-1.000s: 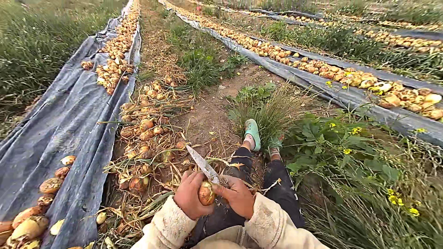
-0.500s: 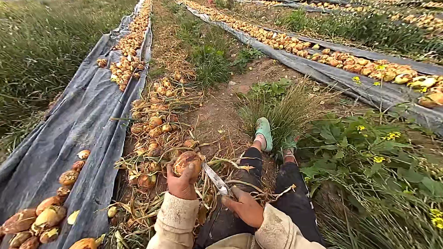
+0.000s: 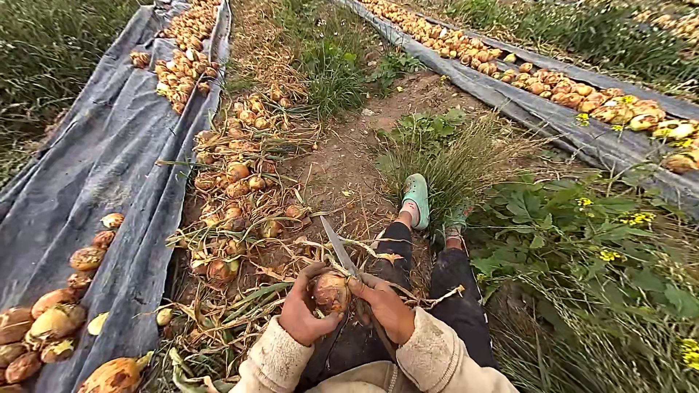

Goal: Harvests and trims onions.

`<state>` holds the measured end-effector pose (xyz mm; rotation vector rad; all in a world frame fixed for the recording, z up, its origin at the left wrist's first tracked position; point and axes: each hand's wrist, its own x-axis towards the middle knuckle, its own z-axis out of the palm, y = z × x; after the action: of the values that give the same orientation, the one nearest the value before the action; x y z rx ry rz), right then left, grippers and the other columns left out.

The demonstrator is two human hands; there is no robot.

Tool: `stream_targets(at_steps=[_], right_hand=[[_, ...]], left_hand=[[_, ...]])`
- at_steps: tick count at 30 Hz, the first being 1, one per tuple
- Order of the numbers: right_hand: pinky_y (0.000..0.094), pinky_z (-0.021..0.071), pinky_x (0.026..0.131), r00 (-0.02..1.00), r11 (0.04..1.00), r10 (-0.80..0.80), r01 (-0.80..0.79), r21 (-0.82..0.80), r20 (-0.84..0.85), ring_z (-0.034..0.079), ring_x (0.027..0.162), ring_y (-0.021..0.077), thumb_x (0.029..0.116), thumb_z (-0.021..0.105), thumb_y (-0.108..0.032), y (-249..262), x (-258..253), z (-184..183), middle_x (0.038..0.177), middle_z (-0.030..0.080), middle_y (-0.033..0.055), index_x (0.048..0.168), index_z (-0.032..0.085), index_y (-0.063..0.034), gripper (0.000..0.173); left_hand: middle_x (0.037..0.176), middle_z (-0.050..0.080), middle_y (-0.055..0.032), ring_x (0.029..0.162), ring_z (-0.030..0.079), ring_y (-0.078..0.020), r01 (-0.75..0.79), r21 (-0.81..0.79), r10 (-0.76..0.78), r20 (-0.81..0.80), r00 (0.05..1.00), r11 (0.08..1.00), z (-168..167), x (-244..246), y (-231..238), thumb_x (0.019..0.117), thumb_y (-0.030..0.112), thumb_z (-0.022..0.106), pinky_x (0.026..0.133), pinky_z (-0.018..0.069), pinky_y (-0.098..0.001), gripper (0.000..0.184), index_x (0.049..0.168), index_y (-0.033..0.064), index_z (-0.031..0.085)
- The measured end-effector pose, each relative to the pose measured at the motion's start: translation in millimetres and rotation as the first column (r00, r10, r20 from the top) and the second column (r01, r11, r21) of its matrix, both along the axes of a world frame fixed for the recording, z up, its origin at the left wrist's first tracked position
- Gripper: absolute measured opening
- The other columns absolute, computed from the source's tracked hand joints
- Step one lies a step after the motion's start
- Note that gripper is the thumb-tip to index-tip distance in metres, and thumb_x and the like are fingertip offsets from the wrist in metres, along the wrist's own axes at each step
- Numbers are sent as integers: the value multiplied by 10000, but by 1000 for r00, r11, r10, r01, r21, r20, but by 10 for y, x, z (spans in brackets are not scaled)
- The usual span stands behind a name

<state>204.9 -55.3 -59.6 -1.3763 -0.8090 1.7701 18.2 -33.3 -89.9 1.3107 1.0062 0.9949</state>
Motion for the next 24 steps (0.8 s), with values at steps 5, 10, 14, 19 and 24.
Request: stream_targets(at_steps=[5, 10, 14, 19, 24], right_hand=[[213, 434, 445, 999, 996, -47, 48, -69, 23, 471, 457, 69, 1093, 437, -213, -61, -41, -143, 622, 510, -14, 1082, 566, -63, 199], [202, 406, 383, 996, 978, -54, 67, -200, 71, 444, 384, 70, 1119, 378, -272, -54, -111, -258, 525, 469, -8, 994, 579, -59, 319], [209, 374, 371, 989, 961, 82, -45, -274, 124, 412, 359, 81, 1131, 281, -361, -79, -259, -192, 484, 429, -7, 844, 520, -86, 465], [205, 396, 385, 989, 961, 22, 20, -276, 147, 449, 382, 81, 1134, 285, -327, -23, -157, -268, 510, 470, -3, 870, 533, -75, 442], [215, 476, 459, 996, 974, -26, 45, -220, 88, 524, 462, 83, 1109, 347, -259, 26, 20, -394, 591, 537, -2, 988, 548, -69, 303]], left_hand=[[1301, 644, -191, 1172, 654, -261, 75, 89, -22, -485, 874, 993, -39, 81, -11, 579, 214, 895, 1010, 548, -415, 862, 1356, -2, 591], [1328, 611, -265, 1232, 623, -333, 0, 222, 113, -499, 859, 975, -188, 174, -31, 561, 165, 934, 1060, 511, -398, 800, 1258, -72, 619], [1287, 614, -245, 1154, 642, -320, -376, -151, 268, -470, 841, 914, -292, -111, 304, 635, 140, 925, 1011, 526, -437, 843, 1340, -65, 512], [1053, 600, -79, 850, 684, -174, -682, -560, 872, 415, 260, 470, -186, -1150, 649, 1102, 163, 372, 725, 608, -323, 253, 1338, 73, 393], [835, 660, 46, 685, 681, -53, -855, -340, 896, 354, 270, 392, -108, -1860, 790, 1109, 118, 358, 635, 595, -220, 160, 1179, 116, 502]])
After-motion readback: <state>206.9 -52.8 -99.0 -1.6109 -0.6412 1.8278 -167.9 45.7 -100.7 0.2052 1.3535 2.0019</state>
